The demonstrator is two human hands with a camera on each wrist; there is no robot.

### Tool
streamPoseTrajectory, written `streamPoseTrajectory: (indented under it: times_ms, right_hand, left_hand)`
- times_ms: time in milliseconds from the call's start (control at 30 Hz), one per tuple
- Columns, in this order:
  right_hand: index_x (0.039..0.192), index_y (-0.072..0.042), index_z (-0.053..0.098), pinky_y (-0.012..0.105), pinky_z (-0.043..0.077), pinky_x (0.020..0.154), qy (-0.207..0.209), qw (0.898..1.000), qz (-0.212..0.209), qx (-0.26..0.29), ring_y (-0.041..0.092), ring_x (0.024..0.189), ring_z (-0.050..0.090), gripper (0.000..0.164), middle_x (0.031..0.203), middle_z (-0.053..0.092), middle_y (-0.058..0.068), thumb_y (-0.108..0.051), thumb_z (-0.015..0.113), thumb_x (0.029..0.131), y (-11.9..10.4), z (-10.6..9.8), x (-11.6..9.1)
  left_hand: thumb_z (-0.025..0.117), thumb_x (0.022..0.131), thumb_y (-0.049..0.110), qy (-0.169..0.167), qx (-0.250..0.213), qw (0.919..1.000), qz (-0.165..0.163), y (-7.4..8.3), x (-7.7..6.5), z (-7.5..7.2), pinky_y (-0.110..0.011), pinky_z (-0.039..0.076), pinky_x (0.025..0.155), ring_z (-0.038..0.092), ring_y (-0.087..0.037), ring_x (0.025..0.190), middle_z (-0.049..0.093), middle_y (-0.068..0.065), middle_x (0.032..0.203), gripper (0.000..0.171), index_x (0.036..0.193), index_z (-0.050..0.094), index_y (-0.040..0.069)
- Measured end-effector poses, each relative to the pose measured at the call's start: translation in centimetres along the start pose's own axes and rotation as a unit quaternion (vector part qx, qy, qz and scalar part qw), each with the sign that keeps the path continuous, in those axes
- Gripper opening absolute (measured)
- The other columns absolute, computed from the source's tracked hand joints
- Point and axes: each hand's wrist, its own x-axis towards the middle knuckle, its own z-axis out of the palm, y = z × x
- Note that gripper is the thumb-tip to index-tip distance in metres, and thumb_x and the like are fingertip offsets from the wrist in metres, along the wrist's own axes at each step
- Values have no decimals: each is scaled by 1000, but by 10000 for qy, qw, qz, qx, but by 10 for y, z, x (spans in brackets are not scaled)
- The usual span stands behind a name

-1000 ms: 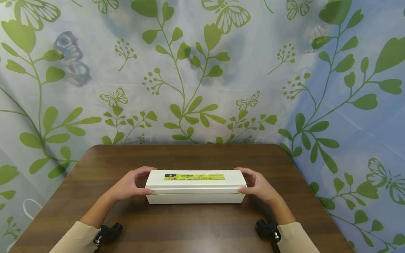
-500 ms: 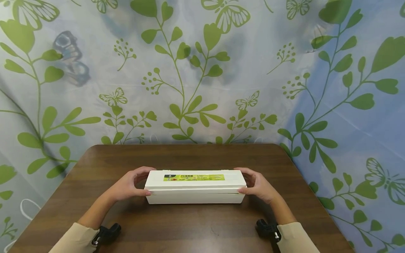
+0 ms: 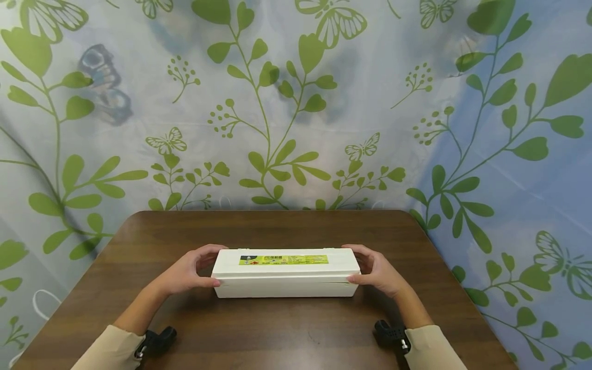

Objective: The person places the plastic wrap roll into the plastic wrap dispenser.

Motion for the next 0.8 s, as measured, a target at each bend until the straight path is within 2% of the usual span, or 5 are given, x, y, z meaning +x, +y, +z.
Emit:
streamPoseTrajectory:
  times_ms: [233, 367, 533, 633, 800]
  right_hand:
    - [152, 9, 32, 35, 60, 88, -91, 9998, -155, -79, 16, 114, 63, 81, 140, 58, 6, 7, 75, 84, 3, 0, -1]
    - [153, 4, 33, 34, 60, 88, -124, 9993, -287, -198, 15, 115, 62, 87, 140, 56, 9, 8, 79, 79, 4, 3, 0]
    - [154, -2, 32, 32, 59, 87, -95, 9969, -366, -685, 13, 115, 59, 95, 139, 51, 15, 5, 85, 75, 5, 7, 0]
    - [152, 0, 33, 32, 60, 86, -10, 9958, -433, -805, 14, 114, 59, 95, 137, 50, 17, 5, 86, 75, 6, 8, 0]
    - [149, -2, 39, 34, 61, 84, 191, 9962, -470, -711, 14, 111, 61, 90, 135, 52, 16, 6, 86, 73, 9, 9, -1]
  left_hand:
    - [88, 82, 24, -57, -33, 9999, 111, 1, -1, 2, -54, 39, 115, 54, -30, 135, 57, -6, 141, 72, 143, 51, 13]
    - [88, 82, 23, 34, -57, 9999, 150, 2, -2, 3, -50, 40, 115, 54, -28, 135, 57, -6, 141, 71, 142, 52, 12]
    - [87, 83, 24, 85, -24, 9998, 166, 1, -2, 4, -48, 41, 115, 55, -24, 135, 58, -5, 140, 69, 142, 52, 14]
    - [87, 84, 25, 89, -20, 9998, 171, 0, -2, 4, -49, 40, 115, 55, -23, 134, 58, -4, 140, 69, 142, 52, 14]
    - [87, 84, 24, 79, -25, 9998, 194, -2, -1, 5, -50, 39, 115, 55, -25, 135, 58, -4, 140, 68, 142, 52, 15]
